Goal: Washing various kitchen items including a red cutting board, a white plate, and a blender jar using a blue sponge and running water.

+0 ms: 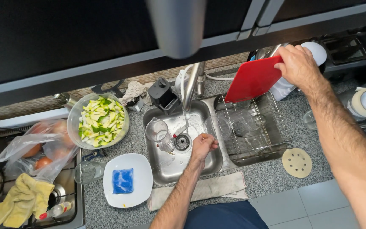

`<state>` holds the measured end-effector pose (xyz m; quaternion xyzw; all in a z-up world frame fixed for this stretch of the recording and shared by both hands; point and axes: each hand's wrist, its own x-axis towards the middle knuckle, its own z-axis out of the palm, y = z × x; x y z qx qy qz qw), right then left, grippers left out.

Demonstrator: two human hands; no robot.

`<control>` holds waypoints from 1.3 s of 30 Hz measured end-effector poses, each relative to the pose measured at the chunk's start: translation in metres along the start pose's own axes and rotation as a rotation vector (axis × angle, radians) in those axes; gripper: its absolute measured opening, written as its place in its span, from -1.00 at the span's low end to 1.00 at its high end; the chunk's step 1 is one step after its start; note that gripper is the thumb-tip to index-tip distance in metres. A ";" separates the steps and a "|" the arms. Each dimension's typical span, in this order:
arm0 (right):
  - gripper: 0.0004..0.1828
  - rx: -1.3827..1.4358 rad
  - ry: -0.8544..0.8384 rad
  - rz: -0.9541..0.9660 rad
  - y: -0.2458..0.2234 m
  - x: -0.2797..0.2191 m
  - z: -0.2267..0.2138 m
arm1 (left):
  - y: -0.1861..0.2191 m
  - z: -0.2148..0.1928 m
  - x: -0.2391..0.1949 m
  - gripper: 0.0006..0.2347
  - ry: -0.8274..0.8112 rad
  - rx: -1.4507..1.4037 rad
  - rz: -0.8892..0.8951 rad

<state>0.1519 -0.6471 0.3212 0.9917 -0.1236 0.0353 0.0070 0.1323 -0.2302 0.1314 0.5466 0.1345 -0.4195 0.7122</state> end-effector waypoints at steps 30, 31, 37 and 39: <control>0.37 0.607 -0.276 0.262 -0.098 -0.136 0.144 | -0.045 0.010 0.060 -0.77 0.041 0.220 0.292; 0.37 0.607 -0.278 0.254 -0.098 -0.133 0.140 | -0.042 0.013 0.056 -0.77 0.047 0.217 0.294; 0.26 0.341 -0.315 0.211 -0.081 -0.140 0.113 | -0.036 0.033 0.025 -0.79 -0.020 0.148 0.290; 0.22 0.351 -0.402 0.230 -0.080 -0.150 0.097 | -0.042 0.035 0.020 -0.80 -0.062 0.191 0.279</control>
